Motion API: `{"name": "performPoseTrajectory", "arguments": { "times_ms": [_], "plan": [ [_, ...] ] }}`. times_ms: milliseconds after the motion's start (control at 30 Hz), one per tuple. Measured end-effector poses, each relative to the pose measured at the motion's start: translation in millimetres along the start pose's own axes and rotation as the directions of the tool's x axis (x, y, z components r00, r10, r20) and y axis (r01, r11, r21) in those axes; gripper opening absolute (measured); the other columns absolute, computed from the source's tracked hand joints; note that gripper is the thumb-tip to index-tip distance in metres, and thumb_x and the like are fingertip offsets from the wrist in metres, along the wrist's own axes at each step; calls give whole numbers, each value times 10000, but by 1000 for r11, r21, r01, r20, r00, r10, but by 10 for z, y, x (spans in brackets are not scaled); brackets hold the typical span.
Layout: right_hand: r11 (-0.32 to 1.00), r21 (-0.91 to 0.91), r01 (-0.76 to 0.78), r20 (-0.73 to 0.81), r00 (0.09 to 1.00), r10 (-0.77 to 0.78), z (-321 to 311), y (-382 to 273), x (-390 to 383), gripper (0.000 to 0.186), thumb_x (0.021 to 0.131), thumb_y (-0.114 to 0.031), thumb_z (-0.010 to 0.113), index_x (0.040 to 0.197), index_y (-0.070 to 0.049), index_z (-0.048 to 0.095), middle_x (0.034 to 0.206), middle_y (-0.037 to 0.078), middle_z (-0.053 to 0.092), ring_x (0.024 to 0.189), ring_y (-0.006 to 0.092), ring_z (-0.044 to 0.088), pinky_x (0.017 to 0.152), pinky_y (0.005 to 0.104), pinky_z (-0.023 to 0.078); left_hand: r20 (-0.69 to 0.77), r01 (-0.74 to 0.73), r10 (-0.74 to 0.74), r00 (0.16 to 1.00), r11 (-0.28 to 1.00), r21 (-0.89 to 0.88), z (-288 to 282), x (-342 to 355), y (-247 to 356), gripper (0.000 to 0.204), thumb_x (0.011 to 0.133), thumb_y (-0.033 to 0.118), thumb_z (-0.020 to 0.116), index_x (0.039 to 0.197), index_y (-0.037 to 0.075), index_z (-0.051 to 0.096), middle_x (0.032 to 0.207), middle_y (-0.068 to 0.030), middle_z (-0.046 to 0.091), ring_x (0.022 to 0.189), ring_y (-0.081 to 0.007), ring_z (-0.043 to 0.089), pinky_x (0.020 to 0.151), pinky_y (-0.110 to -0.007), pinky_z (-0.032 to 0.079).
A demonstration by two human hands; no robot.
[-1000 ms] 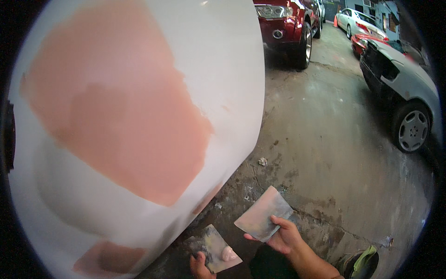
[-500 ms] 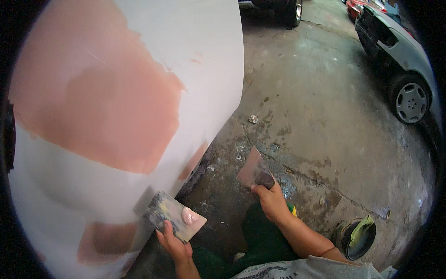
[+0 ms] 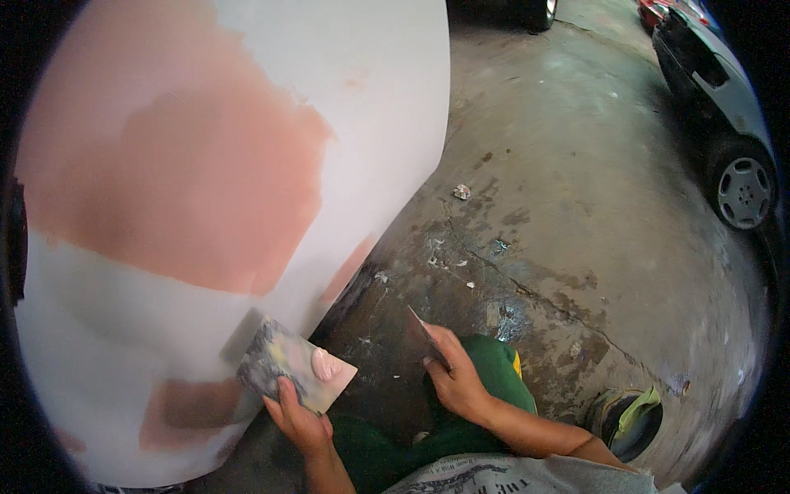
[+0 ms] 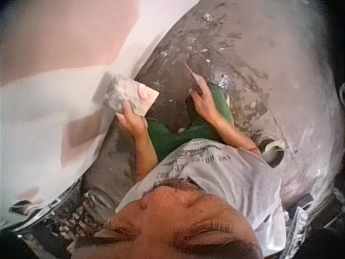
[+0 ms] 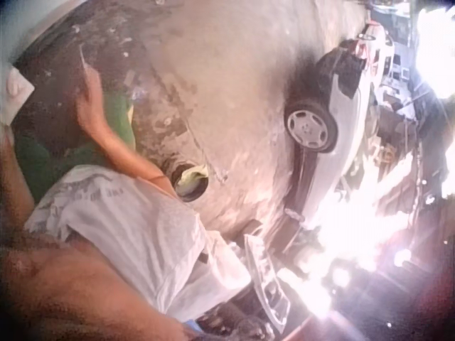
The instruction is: The person sands the surface of a white car door using a sanding block and sandpaper. They smooth out pink filler patches on the door, occasionally touching the surface with their hand to check smoothness.
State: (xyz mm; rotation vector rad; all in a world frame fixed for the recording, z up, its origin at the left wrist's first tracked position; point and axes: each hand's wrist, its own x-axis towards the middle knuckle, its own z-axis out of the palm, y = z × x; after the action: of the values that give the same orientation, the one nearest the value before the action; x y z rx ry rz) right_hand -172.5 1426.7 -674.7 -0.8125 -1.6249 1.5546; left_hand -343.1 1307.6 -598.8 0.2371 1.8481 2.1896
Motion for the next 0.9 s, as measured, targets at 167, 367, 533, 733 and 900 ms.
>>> {"name": "performPoseTrajectory", "arguments": {
  "times_ms": [167, 367, 533, 733, 900],
  "plan": [
    [668, -504, 547, 270, 835, -480, -140, -222, 273, 474, 836, -132, 642, 1292, -256, 664, 1366, 119, 562, 1289, 327, 508, 1109, 537, 366, -19, -60, 60, 998, 998, 28, 56, -26, -1, 548, 1008, 145, 526, 1471, -68, 327, 1449, -244, 457, 1292, -334, 514, 1096, -449, 409],
    [548, -457, 701, 465, 713, -525, 73, -425, 374, 486, 871, -210, 560, 1344, -297, 631, 1370, 62, 565, 1289, 300, 504, 1121, 553, 343, 140, -212, 200, 970, 974, 84, 121, -84, 4, 514, 1004, 111, 527, 1438, -98, 346, 1423, -263, 474, 1286, -328, 513, 1084, -455, 422],
    [507, -378, 774, 741, 582, -335, 44, -316, 452, 549, 888, -182, 529, 1422, -309, 535, 1404, 68, 528, 1302, 266, 505, 1122, 543, 347, -11, -296, 306, 952, 926, 234, -3, 58, -205, 496, 998, 121, 564, 1395, -117, 386, 1364, -270, 528, 1225, -323, 561, 1036, -461, 469],
    [872, 443, -208, 369, 929, 34, -239, 15, 651, 551, 923, -143, 671, 1442, -98, 490, 1419, 140, 538, 1325, 348, 507, 1092, 604, 392, 149, -369, 340, 929, 889, 273, -662, 45, -106, 387, 972, 154, 583, 1275, -82, 543, 1277, -257, 604, 1154, -333, 619, 954, -474, 513],
    [323, 811, -489, 390, 861, 325, -266, 178, 873, 663, 944, -277, 701, 1491, -74, 386, 1467, 170, 490, 1353, 398, 478, 1048, 692, 427, 468, -188, -267, 842, 668, 720, -561, 177, 169, 297, 972, 189, 578, 1092, -72, 651, 992, -244, 715, 953, -388, 708, 866, -436, 534]
  ]
}}
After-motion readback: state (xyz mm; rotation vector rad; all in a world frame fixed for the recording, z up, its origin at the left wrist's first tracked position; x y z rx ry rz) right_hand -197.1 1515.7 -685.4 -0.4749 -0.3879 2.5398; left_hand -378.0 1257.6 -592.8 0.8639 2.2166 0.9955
